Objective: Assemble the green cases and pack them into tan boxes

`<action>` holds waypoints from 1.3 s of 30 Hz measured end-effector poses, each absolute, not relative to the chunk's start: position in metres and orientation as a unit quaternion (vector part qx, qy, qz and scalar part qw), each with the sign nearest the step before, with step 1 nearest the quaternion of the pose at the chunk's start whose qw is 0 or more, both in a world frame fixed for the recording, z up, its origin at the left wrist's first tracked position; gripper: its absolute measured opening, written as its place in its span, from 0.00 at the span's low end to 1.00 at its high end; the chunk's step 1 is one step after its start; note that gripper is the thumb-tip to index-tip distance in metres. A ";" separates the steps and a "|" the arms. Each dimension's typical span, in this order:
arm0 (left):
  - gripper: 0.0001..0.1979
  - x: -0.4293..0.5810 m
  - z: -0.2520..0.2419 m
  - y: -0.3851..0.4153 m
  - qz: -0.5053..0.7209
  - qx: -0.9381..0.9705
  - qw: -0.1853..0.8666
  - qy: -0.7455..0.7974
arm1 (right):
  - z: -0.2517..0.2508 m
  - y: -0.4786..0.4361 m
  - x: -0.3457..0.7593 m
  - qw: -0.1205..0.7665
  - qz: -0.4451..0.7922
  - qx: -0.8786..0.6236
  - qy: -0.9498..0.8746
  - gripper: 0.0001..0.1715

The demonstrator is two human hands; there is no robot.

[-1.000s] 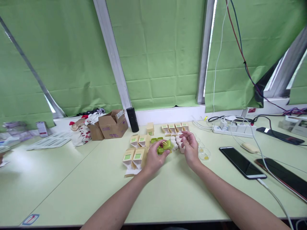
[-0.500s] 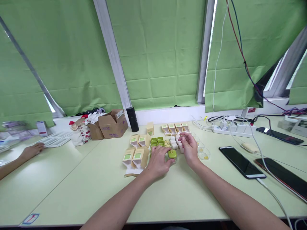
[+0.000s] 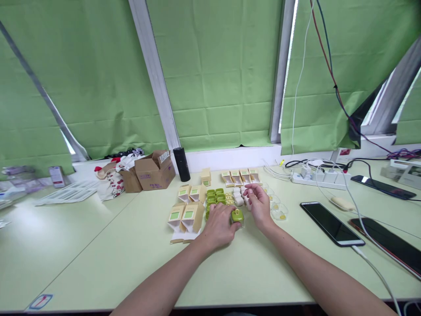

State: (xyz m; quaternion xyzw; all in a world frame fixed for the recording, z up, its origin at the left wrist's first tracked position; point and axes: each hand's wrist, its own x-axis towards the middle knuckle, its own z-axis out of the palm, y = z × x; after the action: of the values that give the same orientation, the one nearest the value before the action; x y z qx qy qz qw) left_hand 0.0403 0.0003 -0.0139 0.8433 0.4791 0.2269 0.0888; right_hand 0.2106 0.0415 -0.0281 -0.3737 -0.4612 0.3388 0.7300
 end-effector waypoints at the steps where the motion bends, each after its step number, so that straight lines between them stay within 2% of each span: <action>1: 0.19 0.040 -0.014 0.000 0.226 0.843 0.092 0.480 | -0.028 0.041 0.211 0.730 0.338 -0.374 -0.461 0.15; 6: 0.24 0.039 -0.010 0.001 0.252 0.842 0.103 0.466 | -0.026 0.040 0.211 0.733 0.335 -0.380 -0.454 0.15; 12: 0.11 0.032 0.018 0.029 0.290 0.821 0.055 0.489 | -0.027 0.040 0.212 0.730 0.334 -0.382 -0.457 0.15; 14: 0.12 0.031 0.027 0.042 0.258 0.826 0.025 0.500 | -0.027 0.041 0.212 0.730 0.334 -0.383 -0.457 0.15; 17: 0.18 0.029 0.034 0.067 0.143 0.847 -0.012 0.511 | -0.028 0.042 0.212 0.730 0.325 -0.386 -0.461 0.15; 25: 0.19 0.044 0.022 0.140 0.010 0.860 0.013 0.510 | -0.029 0.043 0.213 0.727 0.315 -0.391 -0.468 0.16; 31: 0.15 0.062 0.006 0.165 -0.016 0.861 0.013 0.508 | -0.028 0.042 0.213 0.728 0.314 -0.388 -0.470 0.16; 36: 0.21 0.074 -0.005 0.176 -0.010 0.853 0.008 0.521 | -0.028 0.043 0.214 0.724 0.317 -0.389 -0.473 0.16; 39: 0.20 0.076 -0.008 0.180 -0.006 0.849 0.010 0.527 | -0.028 0.043 0.215 0.721 0.321 -0.390 -0.475 0.17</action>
State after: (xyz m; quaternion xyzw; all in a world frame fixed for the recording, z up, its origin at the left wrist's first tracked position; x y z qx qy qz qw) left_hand 0.0756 0.1797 -0.0075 0.8495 0.5275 -0.0056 0.0102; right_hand 0.2149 0.0432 -0.0284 -0.3896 -0.4748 0.3211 0.7209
